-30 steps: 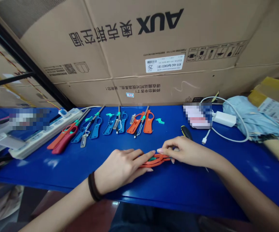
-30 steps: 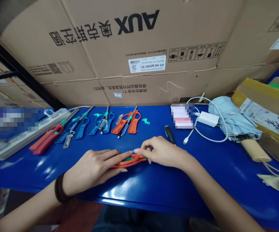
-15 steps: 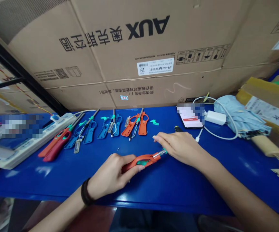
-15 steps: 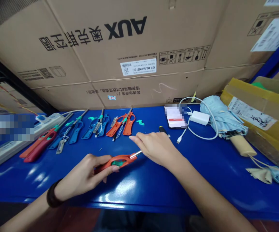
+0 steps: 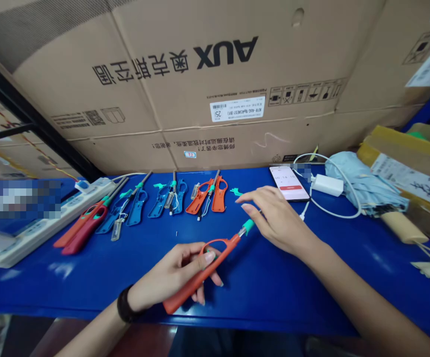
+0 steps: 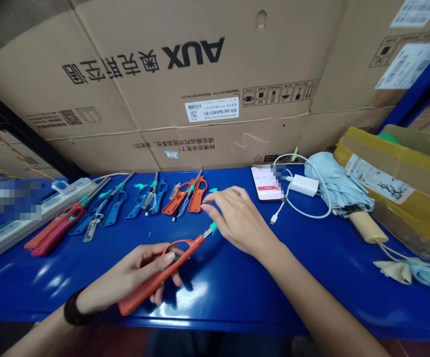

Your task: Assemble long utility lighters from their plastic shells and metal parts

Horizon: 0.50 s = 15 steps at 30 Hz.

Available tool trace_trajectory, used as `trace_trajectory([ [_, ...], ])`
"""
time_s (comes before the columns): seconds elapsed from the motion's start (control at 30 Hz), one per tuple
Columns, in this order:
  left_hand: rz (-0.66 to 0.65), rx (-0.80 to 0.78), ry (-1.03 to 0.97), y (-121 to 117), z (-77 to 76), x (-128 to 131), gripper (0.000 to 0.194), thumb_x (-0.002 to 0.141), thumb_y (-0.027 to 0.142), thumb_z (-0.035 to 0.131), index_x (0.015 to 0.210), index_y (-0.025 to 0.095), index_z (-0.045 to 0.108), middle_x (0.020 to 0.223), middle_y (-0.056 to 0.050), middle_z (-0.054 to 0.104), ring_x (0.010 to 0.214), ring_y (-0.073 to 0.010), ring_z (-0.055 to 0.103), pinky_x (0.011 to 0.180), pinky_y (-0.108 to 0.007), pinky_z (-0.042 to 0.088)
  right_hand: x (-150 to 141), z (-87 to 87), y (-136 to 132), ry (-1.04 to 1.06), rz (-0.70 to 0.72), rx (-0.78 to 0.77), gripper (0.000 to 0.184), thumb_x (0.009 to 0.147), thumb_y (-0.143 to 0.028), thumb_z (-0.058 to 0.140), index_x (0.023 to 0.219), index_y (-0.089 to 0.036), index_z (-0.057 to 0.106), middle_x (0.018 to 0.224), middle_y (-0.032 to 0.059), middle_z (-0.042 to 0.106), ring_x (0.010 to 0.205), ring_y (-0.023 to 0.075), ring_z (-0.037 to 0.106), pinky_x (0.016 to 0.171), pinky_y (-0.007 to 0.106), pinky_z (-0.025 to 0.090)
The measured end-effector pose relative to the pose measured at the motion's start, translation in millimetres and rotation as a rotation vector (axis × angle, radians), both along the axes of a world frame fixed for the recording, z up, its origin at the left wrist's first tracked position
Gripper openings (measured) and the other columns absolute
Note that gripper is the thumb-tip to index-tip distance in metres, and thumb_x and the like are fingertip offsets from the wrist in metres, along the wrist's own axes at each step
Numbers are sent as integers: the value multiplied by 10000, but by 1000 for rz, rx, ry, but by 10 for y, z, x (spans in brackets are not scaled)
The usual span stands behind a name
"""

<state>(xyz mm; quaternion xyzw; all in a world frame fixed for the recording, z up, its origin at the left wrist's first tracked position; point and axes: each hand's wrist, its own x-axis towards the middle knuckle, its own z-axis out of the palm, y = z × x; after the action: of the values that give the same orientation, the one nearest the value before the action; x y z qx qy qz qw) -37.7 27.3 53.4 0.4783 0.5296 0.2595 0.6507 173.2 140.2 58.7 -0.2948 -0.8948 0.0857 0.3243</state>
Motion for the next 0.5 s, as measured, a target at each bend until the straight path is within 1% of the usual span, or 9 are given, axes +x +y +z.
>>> trace_trajectory([
  [0.07,56,28,-37,59,6,50,401,852,479,536,1084,152,521,895,-81,708,488,-83,612,464,-187,481,15,17,26,159,-109,10,244,957,-346,370,1015,-209,562,1000,43,660,961,196,575,929,373,346],
  [0.13,119,71,-93,171,13,136,375,867,437,534,1118,161,498,955,-83,694,503,-73,608,495,-195,503,34,21,68,303,-246,-22,239,946,-359,385,969,-211,570,971,49,664,944,204,585,887,365,379],
  [0.2,172,117,-146,341,4,255,336,903,351,500,1189,180,455,1041,-91,665,583,-80,631,559,-212,528,55,6,128,432,-349,-81,252,937,-377,389,912,-207,573,934,57,672,913,205,604,855,355,408],
  [0.23,197,126,-153,444,-12,321,305,915,301,482,1192,176,450,1059,-95,653,600,-77,630,573,-214,530,67,-8,164,490,-386,-117,261,934,-389,387,906,-206,571,914,59,675,890,204,613,844,353,419],
  [0.3,223,140,-124,672,-71,456,261,921,250,467,1167,164,454,1085,-104,627,655,-90,641,643,-252,549,100,-41,240,571,-412,-192,294,927,-425,382,880,-202,567,837,57,679,813,199,629,797,340,447],
  [0.33,233,154,-116,788,-113,520,240,922,237,463,1146,152,460,1083,-110,620,700,-103,648,689,-275,553,120,-57,278,594,-440,-206,316,924,-444,376,861,-200,567,800,56,678,791,199,630,792,342,449],
  [0.4,258,193,-78,1004,-206,631,232,916,218,474,1137,147,478,1068,-103,611,782,-125,644,745,-313,548,162,-86,348,592,-460,-248,348,907,-490,384,865,-196,566,771,60,678,743,198,632,748,335,464],
  [0.43,271,222,-51,1097,-249,679,257,902,227,507,1146,148,490,1081,-97,601,833,-141,633,768,-332,540,182,-98,378,586,-463,-271,364,903,-507,378,865,-194,561,765,64,677,711,194,631,699,321,472],
  [0.5,287,286,5,1242,-312,761,321,887,309,542,1166,153,524,1144,-83,572,952,-196,597,794,-398,519,212,-116,425,560,-453,-306,391,897,-531,364,882,-187,549,729,63,671,643,185,627,630,302,477],
])
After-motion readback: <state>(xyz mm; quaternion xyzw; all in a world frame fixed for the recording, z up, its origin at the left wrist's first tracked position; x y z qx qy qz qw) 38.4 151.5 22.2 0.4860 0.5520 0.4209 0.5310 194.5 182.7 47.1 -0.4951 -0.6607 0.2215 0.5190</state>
